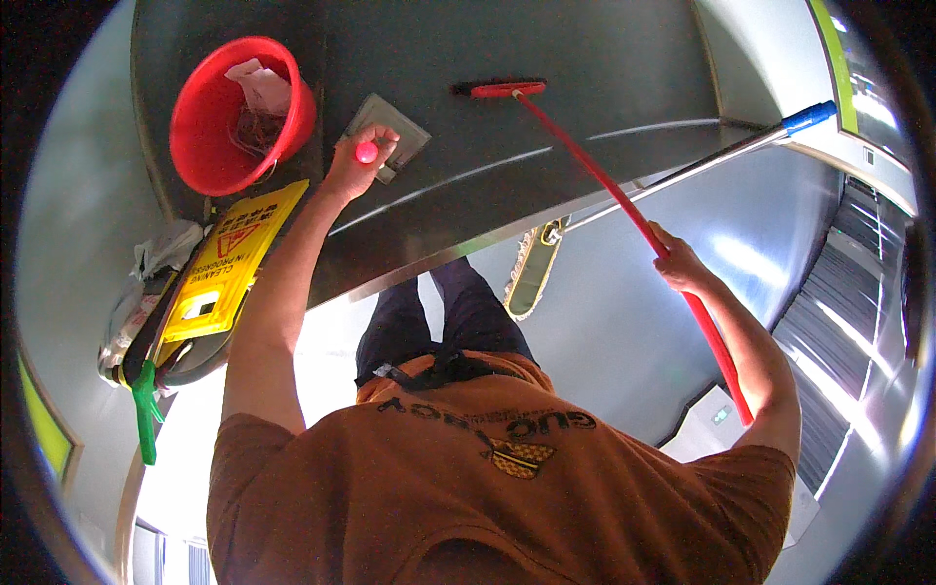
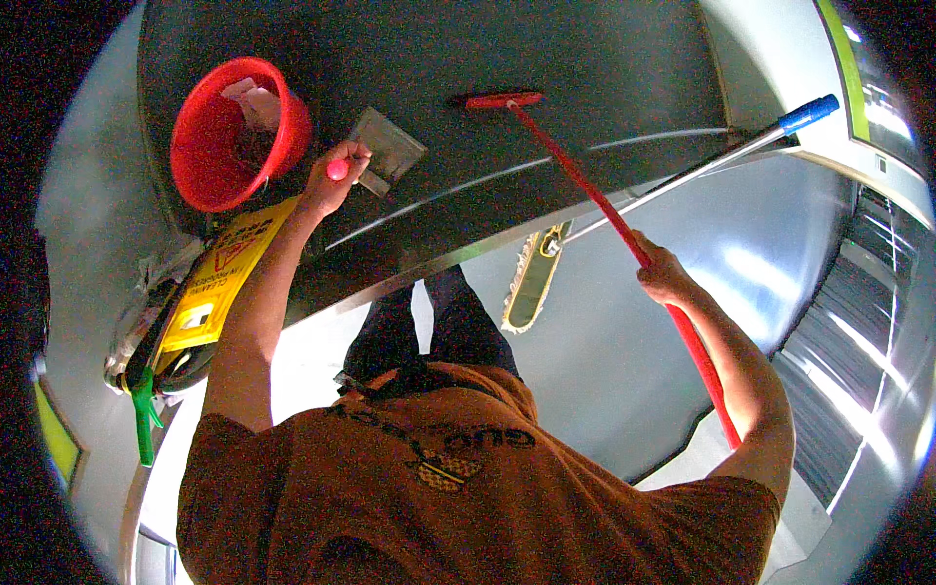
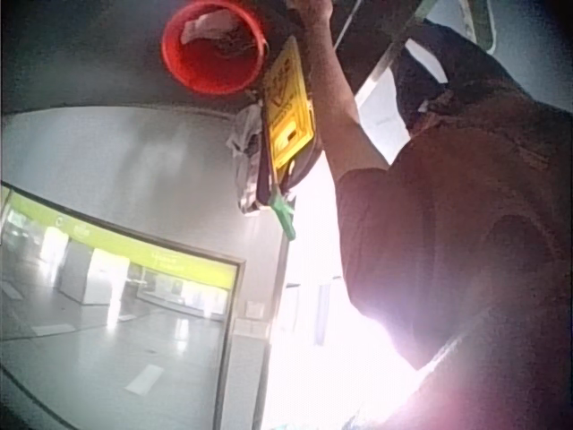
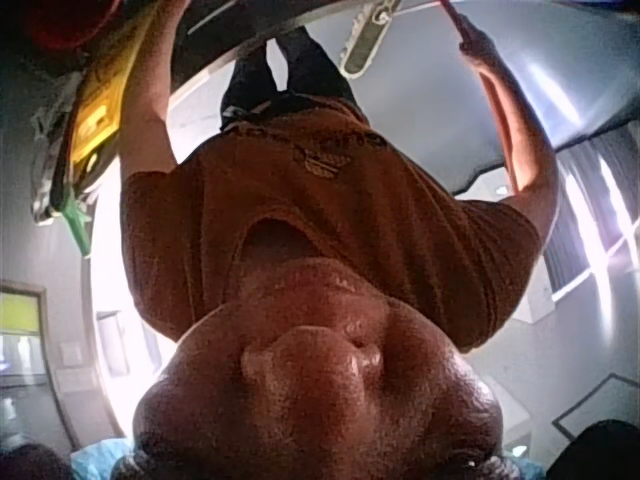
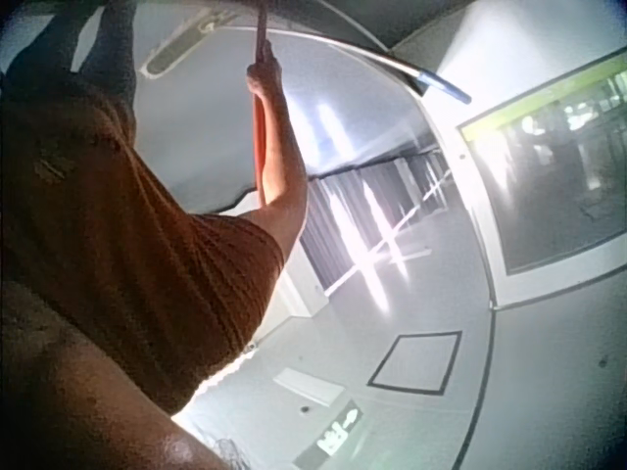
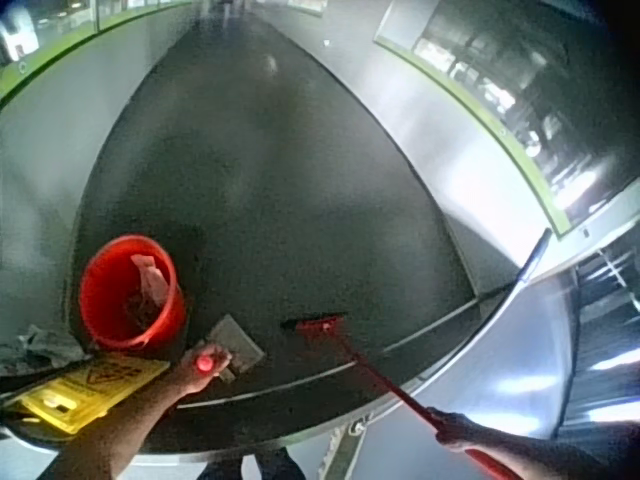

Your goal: The person sweeps debris into a dustpan using a broom and then mops the floor with a flat mop. They carry a red bucket and cleaning tools while moving through a hallway.

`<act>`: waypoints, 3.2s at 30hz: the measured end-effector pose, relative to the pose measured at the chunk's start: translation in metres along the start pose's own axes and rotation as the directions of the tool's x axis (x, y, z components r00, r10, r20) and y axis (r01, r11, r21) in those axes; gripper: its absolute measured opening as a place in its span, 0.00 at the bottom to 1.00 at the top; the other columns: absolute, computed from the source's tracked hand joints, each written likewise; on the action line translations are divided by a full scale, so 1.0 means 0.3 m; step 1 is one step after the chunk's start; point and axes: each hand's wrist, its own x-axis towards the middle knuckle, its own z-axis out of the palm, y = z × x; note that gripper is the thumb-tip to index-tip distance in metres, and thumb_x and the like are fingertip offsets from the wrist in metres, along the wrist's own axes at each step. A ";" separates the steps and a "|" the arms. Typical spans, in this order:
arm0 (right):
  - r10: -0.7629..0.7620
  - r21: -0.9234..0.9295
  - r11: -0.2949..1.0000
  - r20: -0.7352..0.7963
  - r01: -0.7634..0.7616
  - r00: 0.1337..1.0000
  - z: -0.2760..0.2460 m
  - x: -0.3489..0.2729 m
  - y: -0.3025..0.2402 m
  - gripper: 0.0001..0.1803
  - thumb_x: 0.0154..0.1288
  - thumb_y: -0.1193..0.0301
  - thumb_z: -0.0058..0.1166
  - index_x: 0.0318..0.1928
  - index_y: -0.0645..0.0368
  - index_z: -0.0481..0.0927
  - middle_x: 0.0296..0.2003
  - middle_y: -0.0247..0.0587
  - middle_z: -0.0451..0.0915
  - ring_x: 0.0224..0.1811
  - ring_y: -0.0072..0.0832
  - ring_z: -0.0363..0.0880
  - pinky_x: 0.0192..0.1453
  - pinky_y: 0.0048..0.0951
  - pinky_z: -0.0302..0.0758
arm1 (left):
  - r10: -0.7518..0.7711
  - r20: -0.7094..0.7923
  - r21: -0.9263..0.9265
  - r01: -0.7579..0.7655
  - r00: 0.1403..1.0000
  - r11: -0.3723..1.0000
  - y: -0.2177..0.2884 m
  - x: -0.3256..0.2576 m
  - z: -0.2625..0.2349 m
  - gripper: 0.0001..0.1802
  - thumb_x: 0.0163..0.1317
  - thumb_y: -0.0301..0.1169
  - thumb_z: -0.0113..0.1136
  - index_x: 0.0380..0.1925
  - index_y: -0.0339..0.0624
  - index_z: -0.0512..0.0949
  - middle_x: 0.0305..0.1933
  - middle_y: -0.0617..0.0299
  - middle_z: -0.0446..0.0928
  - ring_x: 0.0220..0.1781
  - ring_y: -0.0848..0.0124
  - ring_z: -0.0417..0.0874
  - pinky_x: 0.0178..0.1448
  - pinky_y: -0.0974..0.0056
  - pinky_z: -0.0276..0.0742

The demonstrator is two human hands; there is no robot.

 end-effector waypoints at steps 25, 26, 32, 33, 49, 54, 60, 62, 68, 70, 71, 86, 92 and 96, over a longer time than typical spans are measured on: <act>0.069 0.542 0.832 0.119 -0.123 0.991 0.032 -0.057 -0.130 0.37 0.59 0.76 0.45 0.68 0.42 0.51 0.15 0.29 0.65 0.08 0.18 0.62 0.10 0.23 0.62 | 0.024 -0.048 -0.013 -0.025 0.999 1.000 -0.090 -0.005 -0.016 0.06 0.60 0.30 0.55 0.36 0.43 0.74 0.34 0.66 0.77 0.33 0.77 0.76 0.37 0.71 0.72; 0.088 0.560 0.819 0.088 -0.123 0.992 0.027 -0.025 -0.129 0.37 0.59 0.76 0.46 0.68 0.42 0.51 0.15 0.30 0.65 0.08 0.18 0.61 0.09 0.23 0.62 | 0.070 -0.070 -0.012 -0.071 0.995 0.997 -0.107 0.000 -0.006 0.06 0.60 0.30 0.55 0.36 0.43 0.74 0.34 0.66 0.77 0.32 0.77 0.76 0.36 0.70 0.72; 0.017 0.777 0.628 0.032 -0.036 0.999 0.111 0.316 -0.112 0.33 0.57 0.76 0.48 0.62 0.37 0.60 0.16 0.29 0.65 0.09 0.16 0.59 0.09 0.20 0.58 | -0.084 0.008 0.145 0.082 0.996 0.986 -0.078 0.101 0.010 0.09 0.60 0.35 0.56 0.38 0.46 0.75 0.33 0.65 0.77 0.32 0.77 0.76 0.36 0.71 0.72; -0.004 0.805 0.590 0.068 -0.053 0.998 0.155 0.354 -0.100 0.35 0.56 0.78 0.47 0.64 0.36 0.57 0.16 0.28 0.64 0.10 0.16 0.59 0.08 0.20 0.58 | -0.084 0.010 0.185 0.080 0.996 0.979 -0.082 0.123 0.013 0.09 0.60 0.36 0.56 0.38 0.46 0.75 0.32 0.65 0.77 0.31 0.77 0.76 0.35 0.70 0.72; -0.196 0.531 0.841 0.125 0.101 0.972 0.310 -0.159 -0.200 0.37 0.56 0.77 0.47 0.67 0.47 0.53 0.19 0.32 0.69 0.12 0.19 0.64 0.15 0.24 0.64 | -0.034 -0.005 0.095 0.035 0.999 0.995 -0.166 0.189 0.055 0.08 0.60 0.35 0.56 0.37 0.45 0.74 0.30 0.66 0.78 0.24 0.76 0.76 0.30 0.67 0.72; -0.140 0.278 0.945 -0.130 0.171 0.982 0.274 0.129 -0.217 0.40 0.50 0.79 0.40 0.66 0.45 0.53 0.21 0.47 0.74 0.15 0.35 0.74 0.19 0.34 0.68 | -0.191 0.010 -0.066 0.191 0.982 0.979 -0.191 0.206 0.074 0.06 0.59 0.33 0.56 0.35 0.47 0.76 0.24 0.70 0.73 0.22 0.79 0.70 0.28 0.70 0.68; -0.075 -0.122 0.989 0.056 0.082 0.996 0.306 -0.049 -0.300 0.43 0.53 0.79 0.42 0.68 0.41 0.42 0.30 0.63 0.77 0.34 0.56 0.77 0.35 0.50 0.73 | -0.133 -0.019 -0.065 0.132 0.991 0.989 -0.162 0.202 0.059 0.07 0.58 0.32 0.57 0.36 0.46 0.75 0.23 0.71 0.72 0.22 0.79 0.70 0.28 0.71 0.68; -0.149 -0.106 0.982 0.083 0.158 0.985 0.421 -0.085 -0.234 0.41 0.53 0.77 0.43 0.67 0.42 0.44 0.32 0.61 0.77 0.35 0.57 0.76 0.37 0.50 0.73 | -0.107 -0.027 -0.050 0.106 0.994 0.993 -0.177 0.196 0.069 0.06 0.58 0.31 0.57 0.36 0.46 0.75 0.23 0.71 0.73 0.22 0.79 0.70 0.28 0.71 0.68; -0.125 0.021 0.992 0.149 0.123 0.981 0.394 -0.214 -0.267 0.38 0.54 0.75 0.41 0.67 0.43 0.48 0.39 0.60 0.77 0.41 0.56 0.75 0.46 0.49 0.73 | -0.074 -0.012 -0.089 0.073 0.997 0.993 -0.169 0.174 0.043 0.06 0.59 0.31 0.57 0.36 0.46 0.75 0.25 0.69 0.74 0.25 0.80 0.71 0.29 0.71 0.69; -0.087 0.091 0.993 0.144 0.075 0.986 0.307 -0.161 -0.304 0.39 0.53 0.81 0.38 0.67 0.42 0.48 0.50 0.59 0.72 0.49 0.53 0.73 0.54 0.44 0.72 | -0.103 -0.002 -0.021 0.103 0.995 0.994 -0.196 0.169 0.027 0.07 0.59 0.33 0.57 0.37 0.46 0.75 0.25 0.69 0.74 0.25 0.80 0.71 0.29 0.71 0.69; -0.182 0.136 0.974 -0.023 0.183 0.983 0.292 -0.115 -0.305 0.39 0.53 0.82 0.38 0.67 0.41 0.50 0.51 0.58 0.71 0.51 0.50 0.73 0.55 0.41 0.71 | -0.110 0.005 0.002 0.110 0.994 0.994 -0.211 0.177 0.025 0.08 0.59 0.34 0.57 0.37 0.46 0.75 0.25 0.69 0.74 0.26 0.81 0.71 0.29 0.71 0.69; -0.157 -0.159 0.969 0.207 0.191 0.966 0.314 -0.102 -0.313 0.40 0.53 0.71 0.48 0.66 0.43 0.48 0.36 0.56 0.79 0.38 0.49 0.79 0.38 0.47 0.77 | -0.168 0.074 -0.245 0.182 0.983 0.952 -0.206 0.201 0.035 0.09 0.59 0.33 0.55 0.39 0.46 0.74 0.23 0.69 0.71 0.23 0.79 0.70 0.28 0.71 0.68; -0.115 0.069 0.992 0.175 0.104 0.978 0.265 -0.181 -0.247 0.38 0.53 0.76 0.43 0.67 0.47 0.51 0.47 0.61 0.73 0.46 0.48 0.76 0.49 0.42 0.72 | -0.113 0.010 -0.061 0.114 0.994 0.992 -0.243 0.190 0.017 0.08 0.60 0.33 0.55 0.38 0.45 0.74 0.23 0.70 0.71 0.22 0.81 0.69 0.26 0.72 0.66; -0.174 0.220 0.956 -0.101 0.192 0.980 0.209 -0.032 -0.162 0.38 0.51 0.78 0.42 0.66 0.46 0.54 0.28 0.50 0.76 0.23 0.37 0.77 0.27 0.36 0.74 | -0.077 0.027 -0.122 0.080 0.997 0.989 -0.224 0.166 0.030 0.07 0.62 0.33 0.53 0.38 0.46 0.73 0.20 0.74 0.66 0.19 0.83 0.64 0.21 0.75 0.61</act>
